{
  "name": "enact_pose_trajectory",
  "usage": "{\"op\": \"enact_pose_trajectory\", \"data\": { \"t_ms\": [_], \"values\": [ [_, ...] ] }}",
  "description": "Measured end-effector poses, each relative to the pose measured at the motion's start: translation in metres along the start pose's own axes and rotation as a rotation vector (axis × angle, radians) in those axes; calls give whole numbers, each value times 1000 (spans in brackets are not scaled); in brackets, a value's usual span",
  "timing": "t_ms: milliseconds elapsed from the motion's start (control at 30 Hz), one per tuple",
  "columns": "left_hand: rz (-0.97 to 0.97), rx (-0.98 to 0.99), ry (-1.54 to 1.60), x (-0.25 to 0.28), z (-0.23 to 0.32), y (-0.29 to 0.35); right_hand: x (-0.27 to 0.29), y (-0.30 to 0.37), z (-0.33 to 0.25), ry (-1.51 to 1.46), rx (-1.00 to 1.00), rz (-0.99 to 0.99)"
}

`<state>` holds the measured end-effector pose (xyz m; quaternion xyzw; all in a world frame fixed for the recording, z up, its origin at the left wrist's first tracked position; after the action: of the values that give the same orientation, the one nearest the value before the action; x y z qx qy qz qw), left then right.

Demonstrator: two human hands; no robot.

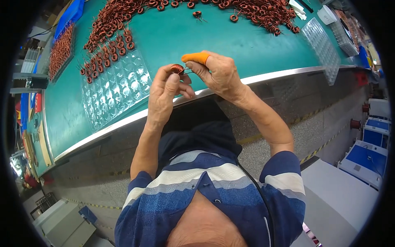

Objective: Manual assembly and sorting of copper coils into trays.

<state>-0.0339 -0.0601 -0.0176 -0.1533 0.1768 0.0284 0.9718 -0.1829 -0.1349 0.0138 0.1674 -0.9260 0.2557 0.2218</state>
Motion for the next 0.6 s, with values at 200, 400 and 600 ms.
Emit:
{"op": "enact_pose_trajectory", "data": {
  "t_ms": [200, 400, 600],
  "values": [
    [-39, -143, -257, 3, 4, -1, -5, 4, 3, -555, -554, -263],
    [-63, -212, -530, 2, 11, -1, -9, 10, 0, -225, -274, -16],
    [59, -370, -779, 0, 15, -8, -8, 16, -26, 269, 352, 304]
  ]
}}
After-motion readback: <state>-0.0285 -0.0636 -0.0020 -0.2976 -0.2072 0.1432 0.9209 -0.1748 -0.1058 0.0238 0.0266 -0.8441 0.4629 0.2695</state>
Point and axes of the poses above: each hand's wrist, its own y-axis away from the middle knuckle, its own x-axis out of the back of the hand, z = x × y, the point moved 2 cm from there along -y, towards the middle knuckle, and after that the axes turned 15 degrees about -x, right-handed, at the moved point
